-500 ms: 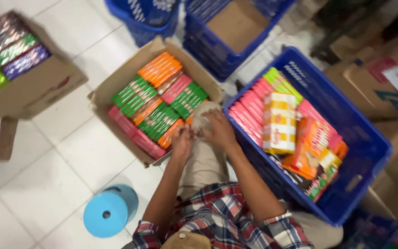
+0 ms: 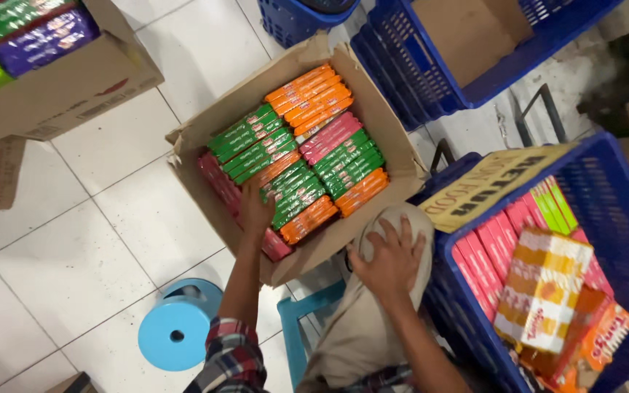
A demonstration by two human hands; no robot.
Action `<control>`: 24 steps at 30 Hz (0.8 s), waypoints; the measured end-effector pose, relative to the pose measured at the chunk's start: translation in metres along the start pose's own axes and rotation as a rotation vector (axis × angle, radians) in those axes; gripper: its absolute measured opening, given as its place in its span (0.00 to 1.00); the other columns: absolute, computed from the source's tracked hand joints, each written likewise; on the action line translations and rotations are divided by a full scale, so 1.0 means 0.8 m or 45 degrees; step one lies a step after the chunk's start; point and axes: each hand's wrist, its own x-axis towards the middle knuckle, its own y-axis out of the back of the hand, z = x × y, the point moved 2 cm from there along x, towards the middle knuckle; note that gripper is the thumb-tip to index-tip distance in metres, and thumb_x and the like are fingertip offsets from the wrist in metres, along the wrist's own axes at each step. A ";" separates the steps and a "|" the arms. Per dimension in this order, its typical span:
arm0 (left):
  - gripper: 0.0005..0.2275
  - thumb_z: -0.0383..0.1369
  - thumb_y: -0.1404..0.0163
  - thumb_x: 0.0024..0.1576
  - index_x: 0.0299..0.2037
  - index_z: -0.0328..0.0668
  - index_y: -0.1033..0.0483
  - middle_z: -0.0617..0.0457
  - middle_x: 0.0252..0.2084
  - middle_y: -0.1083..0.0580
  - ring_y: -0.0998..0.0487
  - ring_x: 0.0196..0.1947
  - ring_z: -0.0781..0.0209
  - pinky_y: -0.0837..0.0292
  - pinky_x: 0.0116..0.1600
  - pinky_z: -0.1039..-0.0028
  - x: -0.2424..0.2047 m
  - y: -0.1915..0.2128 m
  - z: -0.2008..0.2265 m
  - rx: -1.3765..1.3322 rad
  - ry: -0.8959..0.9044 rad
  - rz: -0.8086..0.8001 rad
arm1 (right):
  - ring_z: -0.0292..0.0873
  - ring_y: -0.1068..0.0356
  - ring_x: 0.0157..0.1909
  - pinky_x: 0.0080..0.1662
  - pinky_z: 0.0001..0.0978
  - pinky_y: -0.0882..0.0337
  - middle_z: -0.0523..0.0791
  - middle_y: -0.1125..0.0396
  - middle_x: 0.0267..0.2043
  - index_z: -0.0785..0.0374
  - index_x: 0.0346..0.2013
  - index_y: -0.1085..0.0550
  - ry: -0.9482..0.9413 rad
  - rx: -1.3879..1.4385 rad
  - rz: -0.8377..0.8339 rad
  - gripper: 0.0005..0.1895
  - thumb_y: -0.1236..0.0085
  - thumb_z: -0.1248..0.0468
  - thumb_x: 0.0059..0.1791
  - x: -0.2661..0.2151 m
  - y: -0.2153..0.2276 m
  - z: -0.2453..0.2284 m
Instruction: The person sits on a low stool and transfers packets of Tango snacks from a cardboard box into a blue plastic crate. They arrange the packets by color and brand, stacking them neatly in rows within the crate.
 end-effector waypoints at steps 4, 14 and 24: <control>0.31 0.31 0.41 0.49 0.66 0.33 0.34 0.31 0.64 0.34 0.29 0.61 0.30 0.30 0.59 0.43 0.078 -0.030 -0.011 0.237 -0.084 -0.017 | 0.54 0.39 0.71 0.67 0.67 0.45 0.37 0.27 0.56 0.44 0.33 0.18 0.007 -0.068 0.006 0.19 0.36 0.41 0.34 0.015 -0.009 -0.003; 0.25 0.26 0.50 0.60 0.70 0.41 0.39 0.42 0.65 0.36 0.39 0.69 0.39 0.47 0.69 0.42 0.087 -0.087 -0.016 0.824 -0.127 0.047 | 0.52 0.41 0.72 0.67 0.65 0.49 0.36 0.28 0.55 0.46 0.32 0.18 0.004 -0.114 -0.031 0.19 0.39 0.39 0.38 0.027 -0.014 -0.007; 0.35 0.30 0.32 0.37 0.58 0.34 0.29 0.38 0.42 0.26 0.21 0.42 0.36 0.27 0.49 0.48 0.088 -0.064 -0.022 0.627 -0.200 -0.055 | 0.56 0.44 0.72 0.65 0.68 0.52 0.41 0.29 0.54 0.51 0.33 0.18 -0.014 -0.039 -0.108 0.22 0.39 0.39 0.41 0.023 -0.008 -0.001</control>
